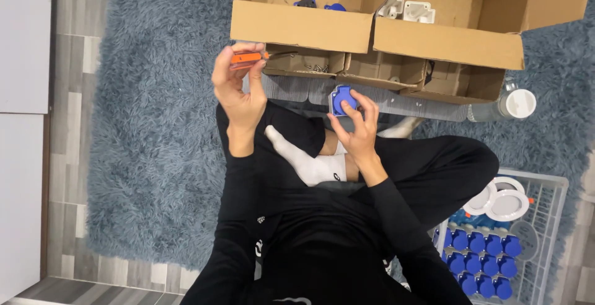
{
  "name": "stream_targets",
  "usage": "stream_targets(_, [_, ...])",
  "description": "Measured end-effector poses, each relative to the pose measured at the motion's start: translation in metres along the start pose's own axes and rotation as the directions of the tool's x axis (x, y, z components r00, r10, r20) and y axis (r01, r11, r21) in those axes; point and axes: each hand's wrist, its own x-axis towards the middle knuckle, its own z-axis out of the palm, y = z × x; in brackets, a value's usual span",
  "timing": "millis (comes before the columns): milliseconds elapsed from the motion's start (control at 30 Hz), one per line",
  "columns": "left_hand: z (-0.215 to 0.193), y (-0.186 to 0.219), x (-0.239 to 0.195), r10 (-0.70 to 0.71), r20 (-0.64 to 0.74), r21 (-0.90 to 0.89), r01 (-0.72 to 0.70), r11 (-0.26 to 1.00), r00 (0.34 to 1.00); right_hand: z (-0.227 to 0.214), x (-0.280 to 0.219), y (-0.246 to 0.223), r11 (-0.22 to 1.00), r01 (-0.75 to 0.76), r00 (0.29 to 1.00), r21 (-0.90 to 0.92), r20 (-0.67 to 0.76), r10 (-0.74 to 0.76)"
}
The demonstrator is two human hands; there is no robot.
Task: Assembling and organizing small electrical components into a cardboard box using a screwdriver
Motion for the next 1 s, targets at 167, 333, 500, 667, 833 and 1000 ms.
stream_targets(167, [0.013, -0.016, -0.008, -0.009, -0.008, 0.029, 0.009, 1.000, 1.000, 0.001, 0.000, 0.000, 1.000, 0.013, 1.000, 0.000, 0.003, -0.013])
stream_targets(333, [0.014, -0.019, -0.009, -0.012, 0.033, 0.055, 0.010, 0.998, 0.999, 0.003, -0.001, 0.001, 1.000, 0.017, 0.999, -0.010, -0.034, -0.018])
stream_targets(500, [0.010, -0.012, -0.006, -0.018, 0.009, 0.019, 0.018, 1.000, 1.000, -0.001, -0.001, 0.000, 1.000, 0.012, 1.000, -0.025, 0.017, -0.012])
stream_targets(667, [-0.004, 0.012, 0.006, -0.041, -0.104, -0.119, 0.028, 0.993, 0.994, -0.008, 0.011, -0.008, 0.999, -0.013, 0.999, -0.042, 0.049, 0.015])
stream_targets(833, [-0.026, 0.026, -0.005, -0.088, -0.173, -0.190, 0.054, 0.980, 0.981, -0.028, 0.035, -0.025, 0.997, -0.080, 0.990, -0.021, 0.113, 0.081])
stream_targets(1000, [-0.013, 0.056, -0.009, -0.335, -0.205, -0.361, 0.247, 0.899, 0.920, -0.042, 0.052, -0.038, 0.788, -0.430, 0.903, 0.441, 0.225, 0.366])
